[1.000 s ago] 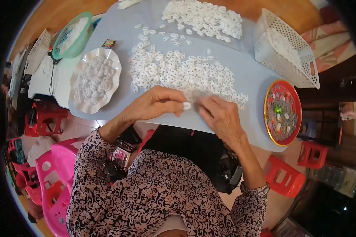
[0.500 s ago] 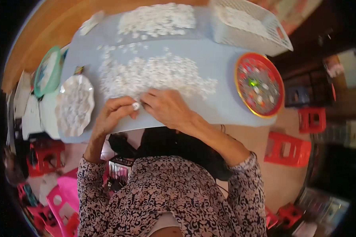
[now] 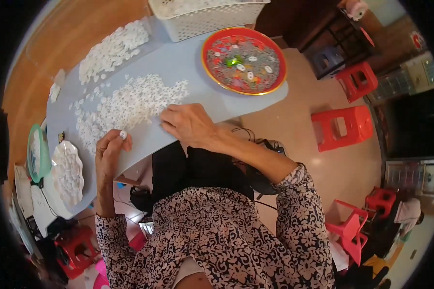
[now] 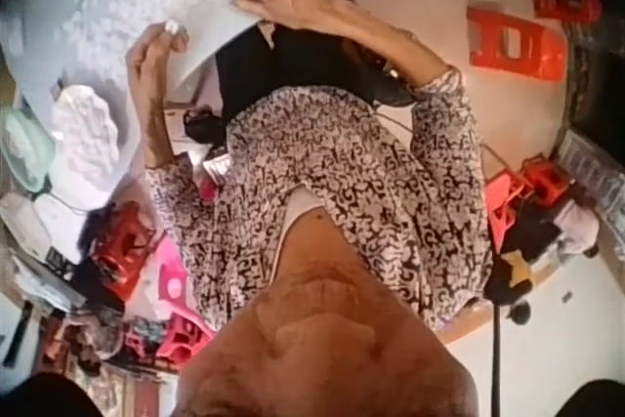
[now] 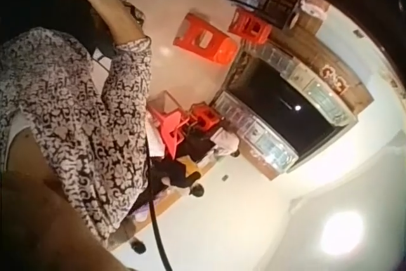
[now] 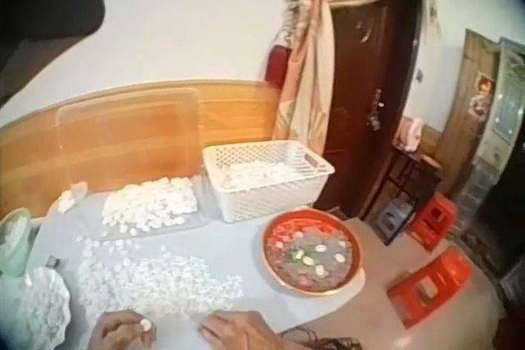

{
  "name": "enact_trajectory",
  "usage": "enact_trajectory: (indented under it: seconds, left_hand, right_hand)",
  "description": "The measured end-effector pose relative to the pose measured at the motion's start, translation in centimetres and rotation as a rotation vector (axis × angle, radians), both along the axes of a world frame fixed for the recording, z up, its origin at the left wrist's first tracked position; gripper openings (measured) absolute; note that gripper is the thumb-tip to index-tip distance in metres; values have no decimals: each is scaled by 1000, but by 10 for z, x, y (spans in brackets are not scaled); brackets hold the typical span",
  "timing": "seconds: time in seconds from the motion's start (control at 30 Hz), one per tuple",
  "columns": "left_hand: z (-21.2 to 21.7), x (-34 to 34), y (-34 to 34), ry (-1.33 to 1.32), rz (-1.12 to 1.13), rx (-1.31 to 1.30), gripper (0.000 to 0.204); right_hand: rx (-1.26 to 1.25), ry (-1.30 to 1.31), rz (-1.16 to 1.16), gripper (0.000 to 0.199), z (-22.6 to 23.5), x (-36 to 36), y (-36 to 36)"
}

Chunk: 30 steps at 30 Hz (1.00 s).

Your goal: Manually inserting small metal components into white plastic parts at a workbench.

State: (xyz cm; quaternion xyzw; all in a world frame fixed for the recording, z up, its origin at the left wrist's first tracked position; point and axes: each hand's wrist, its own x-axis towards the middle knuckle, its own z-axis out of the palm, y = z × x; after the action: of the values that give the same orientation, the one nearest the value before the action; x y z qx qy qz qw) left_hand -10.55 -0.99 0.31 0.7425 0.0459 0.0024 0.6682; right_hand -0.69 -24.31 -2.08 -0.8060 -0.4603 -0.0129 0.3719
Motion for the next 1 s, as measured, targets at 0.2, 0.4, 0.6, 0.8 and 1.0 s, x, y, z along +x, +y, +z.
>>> enact_trajectory:
  seconds: [0.2, 0.4, 0.6, 0.8, 1.0]
  left_hand:
    - [-11, 13, -5, -45, 40, -65, 22]
    - [-3, 51, -24, -149, -10, -99, 23]
    - [-2, 92, -33, -187, 12, -179, 25]
    - [-12, 107, -32, -172, -16, -187, 26]
    - [-17, 108, -30, -146, -24, -193, 26]
  right_hand:
    - [143, -127, -73, 9, 18, 19, -18]
    - [35, -371, -445, 13, 30, 121, -101]
    - [-349, -209, -635, 16, 34, 178, -168]
    - [-396, -93, -653, 15, 18, 196, -174]
    - [-510, -83, -678, 13, 20, 203, -171]
